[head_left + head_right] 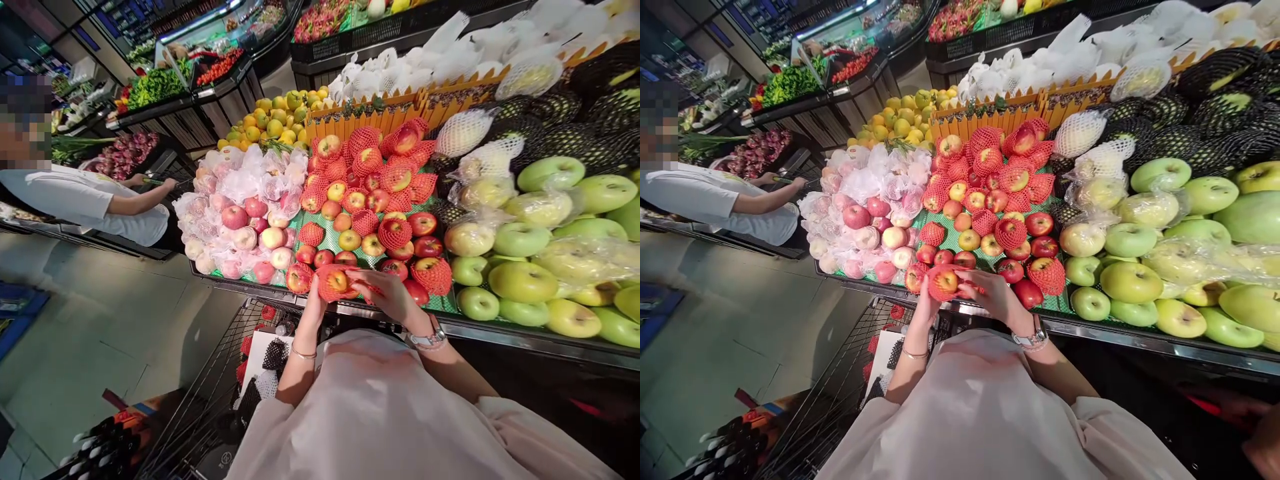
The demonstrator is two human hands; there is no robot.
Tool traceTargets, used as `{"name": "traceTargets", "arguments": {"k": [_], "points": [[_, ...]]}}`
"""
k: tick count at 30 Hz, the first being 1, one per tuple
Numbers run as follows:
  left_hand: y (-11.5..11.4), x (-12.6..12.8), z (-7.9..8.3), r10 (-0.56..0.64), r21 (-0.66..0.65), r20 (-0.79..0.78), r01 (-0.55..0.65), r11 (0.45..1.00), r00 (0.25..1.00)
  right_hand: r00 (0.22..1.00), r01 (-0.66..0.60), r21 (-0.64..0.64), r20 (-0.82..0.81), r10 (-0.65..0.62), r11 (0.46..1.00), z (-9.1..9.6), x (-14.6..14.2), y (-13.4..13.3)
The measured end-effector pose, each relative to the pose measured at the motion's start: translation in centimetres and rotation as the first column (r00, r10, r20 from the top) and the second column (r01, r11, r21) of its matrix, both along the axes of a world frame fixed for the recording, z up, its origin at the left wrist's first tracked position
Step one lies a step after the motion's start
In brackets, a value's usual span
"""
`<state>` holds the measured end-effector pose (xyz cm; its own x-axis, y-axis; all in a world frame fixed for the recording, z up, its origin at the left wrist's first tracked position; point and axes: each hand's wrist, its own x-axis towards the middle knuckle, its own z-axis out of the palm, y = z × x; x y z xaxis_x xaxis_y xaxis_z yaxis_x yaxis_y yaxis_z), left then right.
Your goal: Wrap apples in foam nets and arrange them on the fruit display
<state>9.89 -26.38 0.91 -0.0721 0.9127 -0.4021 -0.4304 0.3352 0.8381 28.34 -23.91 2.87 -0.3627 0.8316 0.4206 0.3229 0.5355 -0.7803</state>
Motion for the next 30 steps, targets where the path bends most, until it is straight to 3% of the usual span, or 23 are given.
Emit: {"name": "traceTargets", "arguments": {"k": [2, 4, 6, 9, 13, 16, 19, 21, 24, 26, 30], "points": [[0.3, -0.2, 0.7, 0.030, -0.018, 0.063, -0.029, 0.999, 0.998, 0.977, 0.117, 0.010, -0.181, -0.113, 0.993, 0.4, 0.8, -0.2], [0.4, -0.3, 1.2, 0.044, 0.010, 0.032, -0.044, 0.999, 0.999, 0.955, 0.140, -0.022, -0.259, -0.141, 0.990, 0.1, 0.7, -0.3], [0.3, 0.0, 1.3, 0.028, 0.038, -0.011, -0.028, 0.999, 1.000, 0.965, -0.011, -0.108, -0.260, -0.017, 0.994, -0.7, -0.2, -0.4], [0.0, 1.1, 0.5, 0.011, 0.045, 0.002, -0.011, 0.999, 1.000, 0.957, -0.172, -0.281, -0.275, 0.093, 0.944, -2.2, -2.5, -1.1], [-0.2, 2.4, -0.8, -0.057, 0.041, -0.006, 0.058, 0.997, 0.998, 0.946, -0.041, -0.328, -0.318, -0.069, 0.944, -3.8, -4.6, -2.6], [-0.2, 1.8, -0.6, -0.136, 0.080, -0.159, 0.150, 0.985, 0.978, 0.926, 0.066, -0.294, -0.337, -0.168, 0.953, -4.2, -4.7, -3.1], [-0.4, -0.1, 1.0, 0.005, 0.175, -0.370, 0.065, 0.982, 0.929, 0.935, 0.109, -0.321, -0.287, -0.207, 0.941, -3.9, -4.4, -2.7], [-0.6, -1.2, 2.5, 0.090, 0.306, -0.460, 0.063, 0.950, 0.883, 0.954, 0.090, -0.338, -0.242, -0.179, 0.937, -3.4, -4.0, -2.1], [-0.8, -1.6, 4.2, -0.115, 0.346, -0.568, 0.363, 0.865, 0.815, 0.973, -0.006, -0.350, -0.219, -0.076, 0.937, -2.7, -3.7, -1.5], [-0.8, -1.0, 4.2, -0.224, 0.282, -0.603, 0.467, 0.838, 0.766, 0.973, -0.071, -0.372, -0.231, -0.018, 0.925, -2.3, -3.5, -1.3], [0.6, 0.1, 2.5, -0.087, 0.301, -0.575, 0.308, 0.903, 0.814, 0.958, -0.190, -0.455, -0.279, 0.063, 0.870, -1.8, -3.5, -1.0]]}}
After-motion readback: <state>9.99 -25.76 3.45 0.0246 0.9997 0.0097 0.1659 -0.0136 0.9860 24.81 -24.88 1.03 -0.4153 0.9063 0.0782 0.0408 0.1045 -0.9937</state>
